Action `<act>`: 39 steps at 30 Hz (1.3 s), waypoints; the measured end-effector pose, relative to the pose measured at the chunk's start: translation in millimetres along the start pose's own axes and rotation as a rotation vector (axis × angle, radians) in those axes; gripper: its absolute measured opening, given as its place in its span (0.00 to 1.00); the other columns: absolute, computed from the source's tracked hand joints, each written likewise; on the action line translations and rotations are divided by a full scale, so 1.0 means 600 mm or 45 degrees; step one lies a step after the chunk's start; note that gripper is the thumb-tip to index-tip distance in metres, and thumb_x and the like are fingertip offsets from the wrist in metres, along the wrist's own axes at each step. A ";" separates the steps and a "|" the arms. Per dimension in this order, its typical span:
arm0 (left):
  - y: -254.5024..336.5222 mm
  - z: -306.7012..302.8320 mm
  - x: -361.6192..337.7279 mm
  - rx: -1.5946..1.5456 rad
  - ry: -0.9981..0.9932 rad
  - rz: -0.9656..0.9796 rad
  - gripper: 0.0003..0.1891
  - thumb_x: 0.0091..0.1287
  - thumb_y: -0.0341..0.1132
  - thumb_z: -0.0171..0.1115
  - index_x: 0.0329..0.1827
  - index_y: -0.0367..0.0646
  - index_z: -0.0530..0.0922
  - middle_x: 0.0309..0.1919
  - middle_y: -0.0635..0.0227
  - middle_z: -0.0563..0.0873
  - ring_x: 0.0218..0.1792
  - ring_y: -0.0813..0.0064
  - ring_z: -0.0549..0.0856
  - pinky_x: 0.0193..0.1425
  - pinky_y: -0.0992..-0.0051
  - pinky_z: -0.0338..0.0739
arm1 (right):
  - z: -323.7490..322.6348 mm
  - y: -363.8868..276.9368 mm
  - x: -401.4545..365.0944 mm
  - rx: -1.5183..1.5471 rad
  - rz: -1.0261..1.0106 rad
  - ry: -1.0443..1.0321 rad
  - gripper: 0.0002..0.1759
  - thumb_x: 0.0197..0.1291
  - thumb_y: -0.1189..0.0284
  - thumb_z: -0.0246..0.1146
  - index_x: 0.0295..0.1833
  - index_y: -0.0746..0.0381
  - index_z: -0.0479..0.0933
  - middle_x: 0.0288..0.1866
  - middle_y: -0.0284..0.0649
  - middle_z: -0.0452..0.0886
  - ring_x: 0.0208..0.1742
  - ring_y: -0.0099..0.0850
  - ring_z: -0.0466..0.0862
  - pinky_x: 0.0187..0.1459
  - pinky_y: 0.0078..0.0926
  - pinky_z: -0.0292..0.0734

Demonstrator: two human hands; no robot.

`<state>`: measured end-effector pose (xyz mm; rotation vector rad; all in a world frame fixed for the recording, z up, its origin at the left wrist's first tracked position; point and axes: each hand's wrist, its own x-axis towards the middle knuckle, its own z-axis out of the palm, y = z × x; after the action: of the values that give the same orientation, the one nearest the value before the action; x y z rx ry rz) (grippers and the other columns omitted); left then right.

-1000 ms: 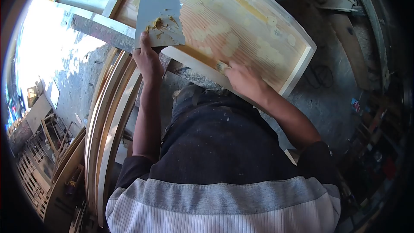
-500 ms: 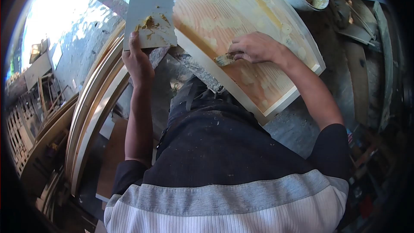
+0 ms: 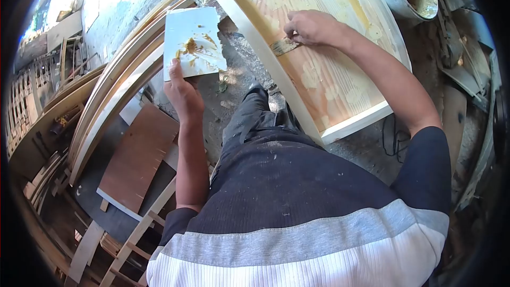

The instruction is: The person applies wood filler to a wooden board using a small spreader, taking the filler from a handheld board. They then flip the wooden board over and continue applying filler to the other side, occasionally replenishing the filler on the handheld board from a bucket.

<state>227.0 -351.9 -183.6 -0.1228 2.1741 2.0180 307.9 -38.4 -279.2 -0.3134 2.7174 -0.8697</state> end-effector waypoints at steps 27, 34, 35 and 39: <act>-0.022 -0.032 0.003 -0.147 -0.203 -0.047 0.23 0.76 0.46 0.58 0.61 0.34 0.76 0.48 0.62 0.84 0.46 0.72 0.87 0.43 0.71 0.85 | 0.130 -0.176 -0.088 0.466 0.659 0.818 0.09 0.60 0.79 0.55 0.36 0.69 0.81 0.39 0.61 0.81 0.41 0.58 0.84 0.43 0.51 0.79; -0.017 -0.020 -0.017 -0.042 -0.164 -0.019 0.23 0.78 0.46 0.54 0.57 0.30 0.78 0.44 0.63 0.85 0.40 0.75 0.87 0.44 0.71 0.83 | 0.044 -0.175 -0.023 0.142 0.535 0.537 0.09 0.56 0.77 0.58 0.36 0.69 0.83 0.39 0.60 0.84 0.40 0.56 0.86 0.42 0.49 0.80; -0.017 -0.014 -0.018 -0.066 -0.158 -0.025 0.23 0.78 0.46 0.55 0.57 0.30 0.78 0.44 0.63 0.85 0.40 0.75 0.87 0.44 0.72 0.83 | 0.048 -0.176 -0.028 0.126 0.590 0.382 0.08 0.54 0.77 0.59 0.34 0.68 0.83 0.36 0.59 0.84 0.38 0.56 0.86 0.42 0.49 0.81; -0.007 0.009 -0.039 -0.123 -0.118 0.001 0.22 0.78 0.45 0.56 0.57 0.30 0.78 0.45 0.62 0.86 0.41 0.75 0.87 0.44 0.72 0.83 | -0.004 -0.198 -0.061 0.211 0.606 0.119 0.06 0.48 0.79 0.60 0.29 0.68 0.83 0.30 0.59 0.84 0.37 0.55 0.86 0.41 0.48 0.81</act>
<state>250.9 -348.5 -183.7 -0.0397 2.0228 2.0856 355.8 -121.5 -200.2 0.4013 2.6029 -0.9691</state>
